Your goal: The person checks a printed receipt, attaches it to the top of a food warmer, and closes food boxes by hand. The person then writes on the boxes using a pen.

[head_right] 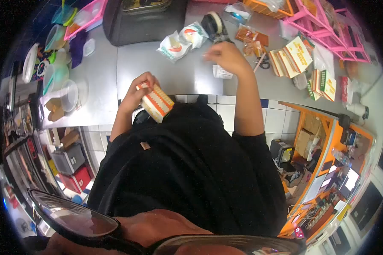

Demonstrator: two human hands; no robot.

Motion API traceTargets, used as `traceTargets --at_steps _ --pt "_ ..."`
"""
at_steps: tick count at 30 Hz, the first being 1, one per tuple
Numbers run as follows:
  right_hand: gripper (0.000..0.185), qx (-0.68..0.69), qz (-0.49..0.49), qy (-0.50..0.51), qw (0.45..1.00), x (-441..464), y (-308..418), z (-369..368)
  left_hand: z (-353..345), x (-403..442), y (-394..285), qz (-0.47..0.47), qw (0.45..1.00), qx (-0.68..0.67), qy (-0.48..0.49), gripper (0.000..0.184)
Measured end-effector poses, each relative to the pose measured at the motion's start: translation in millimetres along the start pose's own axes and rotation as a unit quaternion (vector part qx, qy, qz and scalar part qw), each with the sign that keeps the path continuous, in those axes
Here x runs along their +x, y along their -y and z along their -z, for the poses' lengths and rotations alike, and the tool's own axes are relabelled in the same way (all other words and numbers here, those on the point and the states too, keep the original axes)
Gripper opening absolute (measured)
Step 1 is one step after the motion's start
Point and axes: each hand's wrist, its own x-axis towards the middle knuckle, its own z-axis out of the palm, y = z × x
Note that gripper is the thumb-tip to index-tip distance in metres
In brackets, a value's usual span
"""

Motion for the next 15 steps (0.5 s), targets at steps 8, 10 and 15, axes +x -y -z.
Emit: traceTargets --at_steps 8,10,15 --pt "0.042 -0.027 0.108 0.287 0.951 7 119 -72 -10 2 -2 -0.029 0.999 0.031 0.018 0.012" --pt "0.042 -0.084 0.055 0.285 0.953 12 110 -79 -9 -1 6 -0.035 0.999 0.024 0.016 0.013" --pt "0.032 0.295 0.014 0.264 0.918 10 12 -156 -9 -1 12 -0.059 0.996 -0.070 0.025 0.023"
